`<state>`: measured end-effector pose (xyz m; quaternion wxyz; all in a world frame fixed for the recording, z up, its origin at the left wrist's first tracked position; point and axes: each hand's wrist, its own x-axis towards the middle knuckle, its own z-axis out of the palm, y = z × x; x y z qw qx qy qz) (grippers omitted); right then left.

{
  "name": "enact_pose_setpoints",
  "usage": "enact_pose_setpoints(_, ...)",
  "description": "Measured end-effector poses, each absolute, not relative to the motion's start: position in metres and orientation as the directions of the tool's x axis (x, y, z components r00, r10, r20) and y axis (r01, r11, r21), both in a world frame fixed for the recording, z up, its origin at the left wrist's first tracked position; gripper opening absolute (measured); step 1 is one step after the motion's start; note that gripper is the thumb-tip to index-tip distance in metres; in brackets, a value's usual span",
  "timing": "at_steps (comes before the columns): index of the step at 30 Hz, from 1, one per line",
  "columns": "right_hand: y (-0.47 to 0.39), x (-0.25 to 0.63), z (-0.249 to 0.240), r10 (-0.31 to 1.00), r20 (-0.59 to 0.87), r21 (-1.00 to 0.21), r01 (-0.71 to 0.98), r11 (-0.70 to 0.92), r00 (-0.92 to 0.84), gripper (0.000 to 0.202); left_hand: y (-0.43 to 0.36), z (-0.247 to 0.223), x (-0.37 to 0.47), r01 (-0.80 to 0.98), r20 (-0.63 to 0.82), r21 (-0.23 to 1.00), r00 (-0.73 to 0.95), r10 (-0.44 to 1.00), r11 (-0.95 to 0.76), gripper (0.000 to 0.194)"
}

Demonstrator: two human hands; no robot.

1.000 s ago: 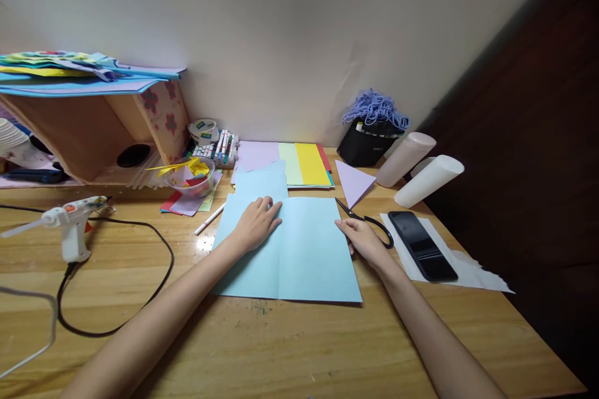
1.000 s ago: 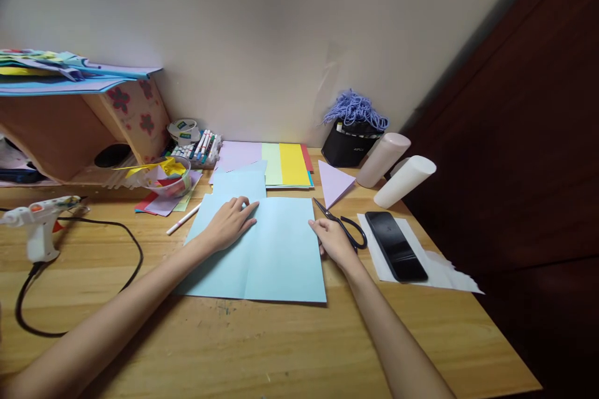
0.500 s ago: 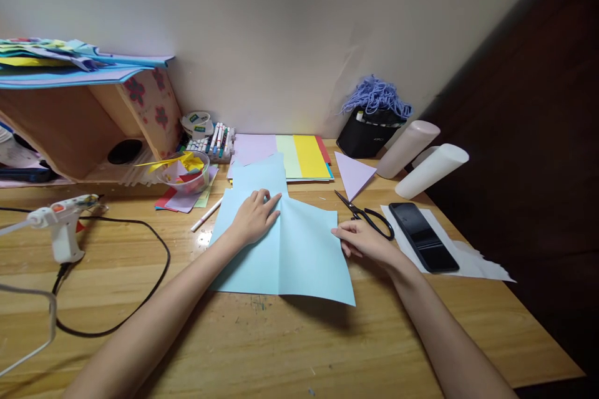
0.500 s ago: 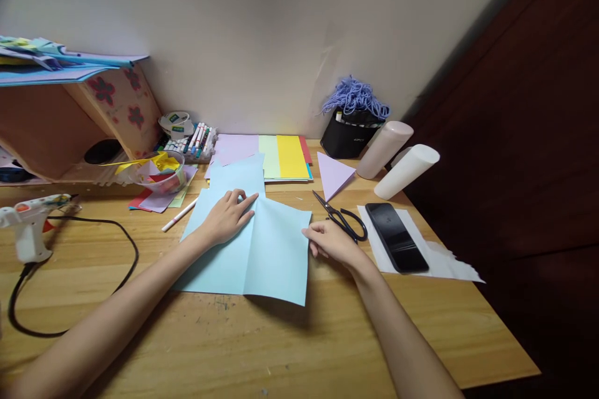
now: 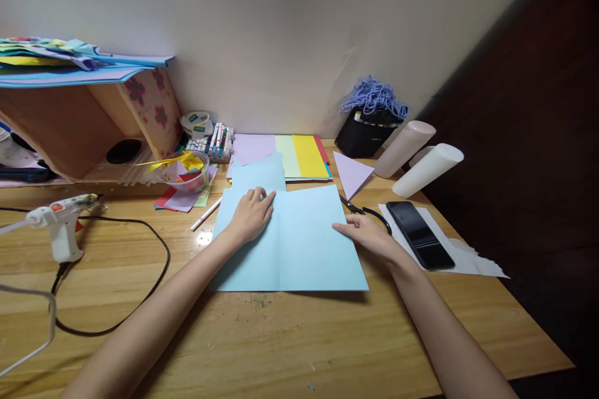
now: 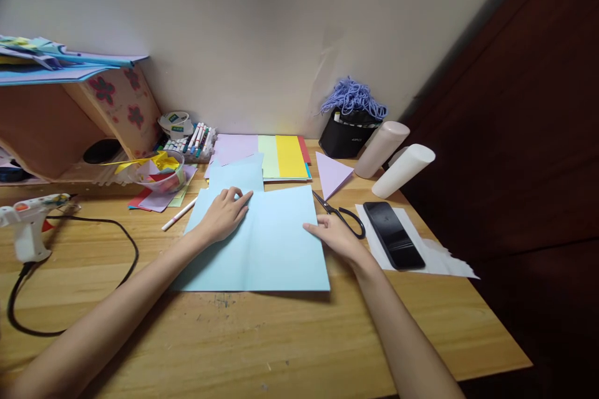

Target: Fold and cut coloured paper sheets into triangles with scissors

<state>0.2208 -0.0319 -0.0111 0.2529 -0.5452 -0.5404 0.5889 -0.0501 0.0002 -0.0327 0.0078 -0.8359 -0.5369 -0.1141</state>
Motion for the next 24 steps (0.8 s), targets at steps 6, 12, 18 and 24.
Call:
enact_pose_setpoints(6, -0.017, 0.219, -0.036, 0.996, -0.08, -0.872, 0.48, -0.093, 0.047, 0.031, -0.009, -0.034, -0.044, 0.86, 0.169, 0.147, 0.465, 0.869, -0.489, 0.049)
enact_pose_setpoints(12, -0.016, 0.219, -0.036, 0.995, -0.066, -0.806, 0.584, -0.096, 0.073, 0.034, -0.015, -0.051, -0.038, 0.849, 0.113, 0.195, 0.478, 0.871, -0.491, 0.06)
enact_pose_setpoints(18, -0.018, 0.23, -0.036, 0.986, -0.166, -0.821, 0.548, -0.157, 0.033, 0.037, -0.016, -0.05, -0.038, 0.855, 0.118, 0.194, 0.466, 0.877, -0.481, 0.058)
enact_pose_setpoints(24, -0.039, 0.238, -0.026, 0.93, -0.331, -0.929, 0.23, -0.291, -0.16, 0.034, -0.013, -0.051, -0.038, 0.855, 0.121, 0.188, 0.468, 0.876, -0.483, 0.059)
